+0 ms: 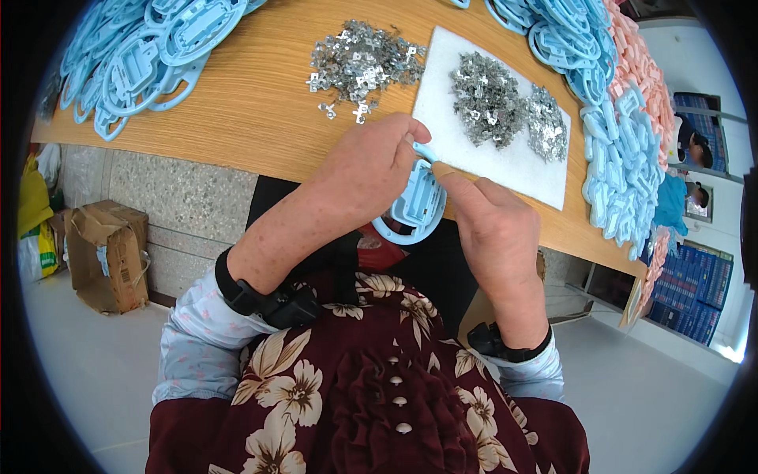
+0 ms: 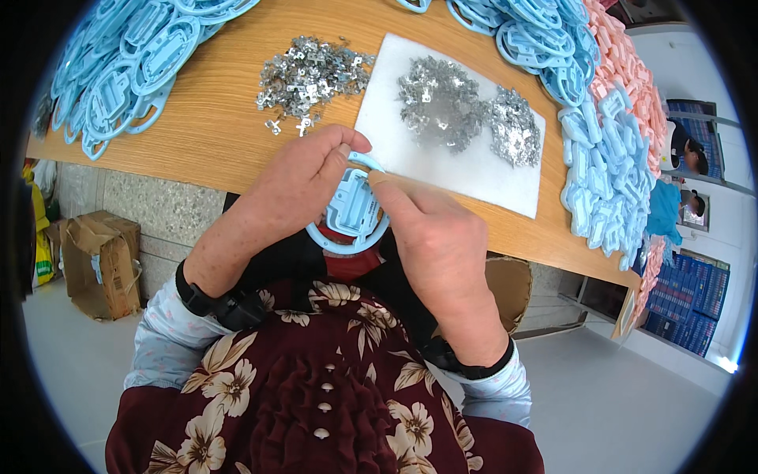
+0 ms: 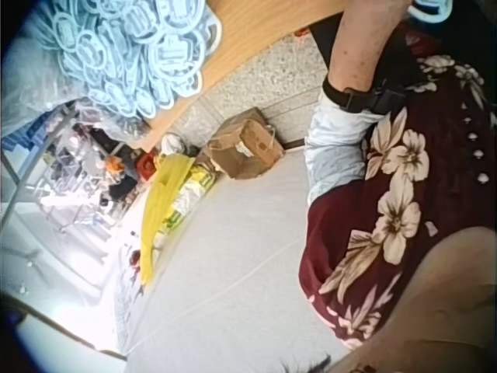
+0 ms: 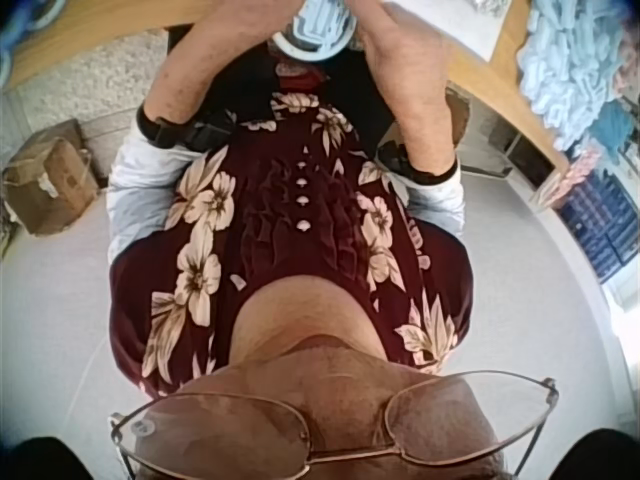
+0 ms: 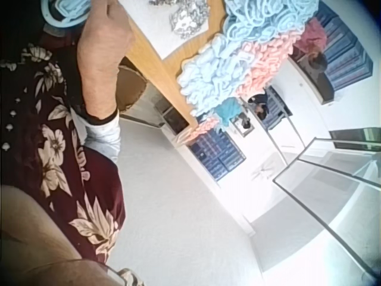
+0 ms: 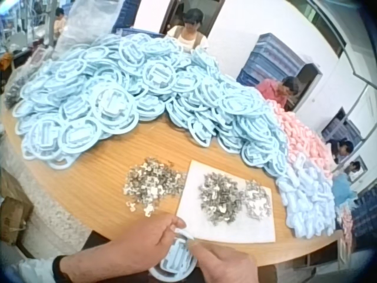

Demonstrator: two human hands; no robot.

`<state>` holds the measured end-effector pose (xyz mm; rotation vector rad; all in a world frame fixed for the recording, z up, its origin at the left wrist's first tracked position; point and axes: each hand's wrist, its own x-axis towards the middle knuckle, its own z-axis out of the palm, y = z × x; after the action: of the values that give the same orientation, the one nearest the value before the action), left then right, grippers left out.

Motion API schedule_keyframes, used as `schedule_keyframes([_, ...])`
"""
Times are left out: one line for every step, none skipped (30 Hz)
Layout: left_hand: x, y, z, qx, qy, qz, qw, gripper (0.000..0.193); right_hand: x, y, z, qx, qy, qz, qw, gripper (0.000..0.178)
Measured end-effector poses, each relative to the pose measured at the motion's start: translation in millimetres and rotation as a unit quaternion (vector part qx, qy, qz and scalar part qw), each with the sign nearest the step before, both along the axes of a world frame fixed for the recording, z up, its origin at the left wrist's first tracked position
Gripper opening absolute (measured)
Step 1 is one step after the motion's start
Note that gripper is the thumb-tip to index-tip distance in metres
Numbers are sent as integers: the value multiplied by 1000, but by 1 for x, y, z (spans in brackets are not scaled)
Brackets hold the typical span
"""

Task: The person is using a thin tool to install small metallic components into circular light-blue plastic frames on an industrial assembly line.

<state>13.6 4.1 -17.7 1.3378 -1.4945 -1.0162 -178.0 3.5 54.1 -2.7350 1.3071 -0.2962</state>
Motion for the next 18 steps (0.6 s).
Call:
schedule_keyframes([0,0,0,11,4,-2,1000,29,1,1,2,-5,20,2,1000,27])
schedule_keyframes([1,0,1,23,9,-4,1000,29,2,2,4,-9,40,5,999,26])
schedule_keyframes([1,0,2,34,13,-5,999,29,3,3,5,-14,60,7,998,24])
schedule_keyframes([1,0,2,33,13,-5,999,29,2,2,4,-1,30,8,1000,24])
schedule_keyframes([1,0,3,31,12,-4,999,29,1,-1,1,11,-1,9,1000,23])
schedule_keyframes([1,-1,3,30,12,-4,999,30,1,-3,0,24,-31,10,999,22])
schedule_keyframes([0,-1,2,22,9,-2,1000,30,1,-4,0,29,-35,11,999,22])
schedule_keyframes([0,-1,0,15,6,0,1000,30,2,-5,1,34,-38,12,999,22])
schedule_keyframes([0,-1,-1,8,4,2,1000,30,2,-6,2,39,-42,12,998,22])
schedule_keyframes([0,-1,0,11,4,1,1000,30,2,-6,4,42,-29,11,999,22])
schedule_keyframes([0,-1,0,15,4,0,1000,30,2,-6,6,44,-17,10,999,22])
schedule_keyframes([0,-1,0,18,4,-1,1000,30,3,-7,7,46,-5,8,999,22])
schedule_keyframes([1,-1,1,20,6,-2,1000,30,3,-7,8,48,-7,9,999,22])
schedule_keyframes([1,-1,1,22,8,-3,1000,30,4,-7,9,49,-10,11,999,21])
schedule_keyframes([1,-1,1,24,10,-4,1000,30,4,-8,10,51,-12,12,999,21])
schedule_keyframes([0,0,1,26,12,-4,1000,30,5,-9,11,65,-17,15,998,21])
schedule_keyframes([0,0,0,29,14,-4,999,30,5,-10,13,78,-21,17,997,21])
schedule_keyframes([0,0,0,31,16,-4,999,30,6,-12,15,92,-26,20,995,20])
